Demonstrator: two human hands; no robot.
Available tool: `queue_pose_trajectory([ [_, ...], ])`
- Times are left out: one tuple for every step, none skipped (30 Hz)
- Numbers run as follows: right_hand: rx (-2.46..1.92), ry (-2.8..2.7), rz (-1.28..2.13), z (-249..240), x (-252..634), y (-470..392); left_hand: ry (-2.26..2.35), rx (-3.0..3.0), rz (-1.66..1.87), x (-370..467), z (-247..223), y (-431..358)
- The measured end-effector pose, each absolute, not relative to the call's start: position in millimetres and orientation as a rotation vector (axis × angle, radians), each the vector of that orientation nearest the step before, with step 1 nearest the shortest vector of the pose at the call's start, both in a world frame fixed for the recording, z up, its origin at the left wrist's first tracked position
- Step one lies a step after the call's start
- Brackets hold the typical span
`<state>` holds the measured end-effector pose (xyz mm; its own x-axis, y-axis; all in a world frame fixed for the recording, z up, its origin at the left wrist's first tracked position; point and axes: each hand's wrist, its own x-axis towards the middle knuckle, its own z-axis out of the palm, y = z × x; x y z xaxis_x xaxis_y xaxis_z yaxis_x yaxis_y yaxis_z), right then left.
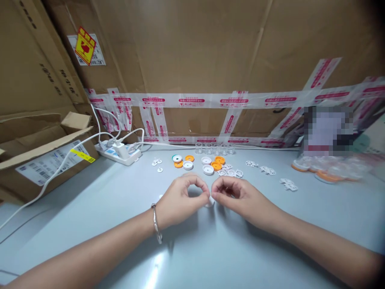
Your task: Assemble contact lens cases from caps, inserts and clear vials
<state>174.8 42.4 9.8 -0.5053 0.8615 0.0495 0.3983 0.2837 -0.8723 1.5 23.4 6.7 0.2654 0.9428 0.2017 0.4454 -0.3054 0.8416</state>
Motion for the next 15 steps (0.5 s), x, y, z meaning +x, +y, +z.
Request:
queue_pose_trajectory([
  [-1.144,-2.034,1.166,9,175,44,1.271,1.912,0.972,2,5,25],
  [-1.167,-2.041,1.168,7,175,45,1.292,1.947,0.976,2,4,26],
  [-1.196,-2.050,1.163,6,175,46,1.317,1.973,0.960,2,2,27],
  [-1.228,-2.061,1.153,5,175,47,1.346,1.989,0.923,2,0,28],
  [-1.262,-2.075,1.140,3,175,48,1.369,2.003,0.878,2,-2,29],
  [-1.293,-2.089,1.122,2,175,49,1.387,2.017,0.836,3,-4,30],
  [-1.317,-2.102,1.102,1,175,49,1.404,2.029,0.803,3,-5,31],
  [-1.335,-2.112,1.079,-1,175,49,1.423,2.036,0.782,3,-6,31],
  [-1.342,-2.121,1.059,-2,175,50,1.442,2.036,0.769,3,-7,32],
  [-1.341,-2.128,1.044,-4,174,50,1.461,2.031,0.760,3,-7,32],
  [-1.335,-2.130,1.035,-5,174,51,1.478,2.024,0.753,3,-8,33],
  [-1.329,-2.130,1.029,-7,173,51,1.494,2.015,0.747,3,-8,33],
  [-1.325,-2.128,1.026,-8,172,52,1.510,2.006,0.741,3,-8,34],
  [-1.323,-2.127,1.021,-9,172,53,1.522,1.997,0.733,3,-8,35],
  [-1.324,-2.126,1.013,-10,171,54,1.529,1.989,0.725,4,-9,35],
])
